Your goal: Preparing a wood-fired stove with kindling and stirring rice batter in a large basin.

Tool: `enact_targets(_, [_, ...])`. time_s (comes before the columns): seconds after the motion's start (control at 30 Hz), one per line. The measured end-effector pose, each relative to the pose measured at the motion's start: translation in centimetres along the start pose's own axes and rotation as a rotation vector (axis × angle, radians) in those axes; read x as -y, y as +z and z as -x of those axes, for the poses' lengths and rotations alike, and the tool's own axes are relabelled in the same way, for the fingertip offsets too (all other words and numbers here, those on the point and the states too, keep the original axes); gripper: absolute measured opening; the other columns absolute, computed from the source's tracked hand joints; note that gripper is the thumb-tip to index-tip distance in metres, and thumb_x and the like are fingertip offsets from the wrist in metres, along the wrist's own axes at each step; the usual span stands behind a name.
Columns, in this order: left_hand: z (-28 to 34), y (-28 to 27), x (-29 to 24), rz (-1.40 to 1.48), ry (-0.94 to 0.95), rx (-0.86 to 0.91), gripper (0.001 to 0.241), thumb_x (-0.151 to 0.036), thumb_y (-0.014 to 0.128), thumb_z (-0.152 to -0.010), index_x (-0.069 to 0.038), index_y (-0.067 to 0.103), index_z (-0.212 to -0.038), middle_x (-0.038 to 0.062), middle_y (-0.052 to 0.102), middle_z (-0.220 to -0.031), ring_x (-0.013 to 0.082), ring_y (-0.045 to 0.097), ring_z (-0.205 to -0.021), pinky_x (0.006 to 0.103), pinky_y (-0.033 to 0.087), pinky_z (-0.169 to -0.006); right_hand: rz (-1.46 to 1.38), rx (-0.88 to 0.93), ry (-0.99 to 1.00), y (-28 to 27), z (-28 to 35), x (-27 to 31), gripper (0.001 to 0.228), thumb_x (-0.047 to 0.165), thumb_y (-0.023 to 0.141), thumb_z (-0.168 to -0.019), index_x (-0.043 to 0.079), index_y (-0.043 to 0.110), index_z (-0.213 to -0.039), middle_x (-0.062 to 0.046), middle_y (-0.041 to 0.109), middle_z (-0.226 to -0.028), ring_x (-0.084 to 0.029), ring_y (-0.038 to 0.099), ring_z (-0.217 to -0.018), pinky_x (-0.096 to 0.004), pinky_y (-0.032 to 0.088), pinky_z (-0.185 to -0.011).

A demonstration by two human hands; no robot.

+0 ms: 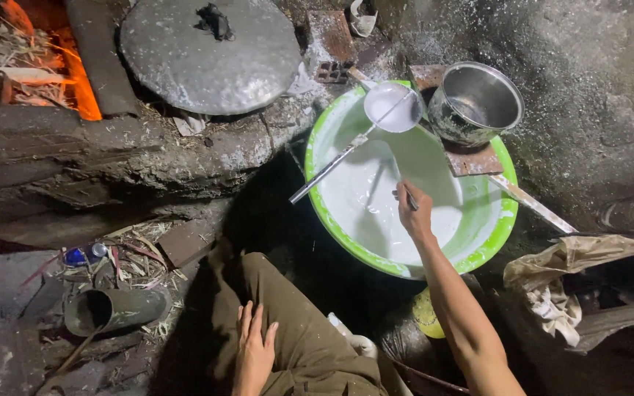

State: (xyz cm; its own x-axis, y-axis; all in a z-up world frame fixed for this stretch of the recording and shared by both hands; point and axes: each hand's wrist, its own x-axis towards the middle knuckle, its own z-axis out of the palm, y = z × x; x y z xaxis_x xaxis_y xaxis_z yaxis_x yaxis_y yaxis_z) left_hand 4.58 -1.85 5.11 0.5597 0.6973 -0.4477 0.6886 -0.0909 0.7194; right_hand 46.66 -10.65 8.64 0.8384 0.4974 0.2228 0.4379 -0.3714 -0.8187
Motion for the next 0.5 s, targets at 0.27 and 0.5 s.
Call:
enact_targets(0.27, [0.0, 0.2, 1.0, 0.007, -0.078, 0.011, 0.059, -0.04, 0.044, -0.092, -0.019, 0.032, -0.145, -0.003, 0.01, -0.16, 0.0175, -0.002, -0.15, 0.0467, 0.024, -0.117, -0.342, -0.136, 0.265, 1.6, 0.7, 1.6, 0.041, 0.027, 0.056, -0.094, -0.008, 0.064, -0.114, -0.018, 0.069, -0.084, -0.022, 0.068, -0.073, -0.032, 0.06, -0.071])
enact_targets(0.5, [0.1, 0.3, 0.2, 0.042, -0.032, 0.028, 0.057, -0.038, 0.045, -0.092, -0.018, 0.034, -0.144, -0.001, 0.012, -0.159, 0.0185, 0.0, -0.15, 0.045, 0.024, -0.117, -0.625, -0.193, 0.605, -0.9, 1.7, 4.2, 0.027, 0.016, 0.055, -0.093, -0.01, 0.061, -0.096, -0.024, 0.068, -0.077, -0.033, 0.07, -0.069, -0.041, 0.063, -0.069])
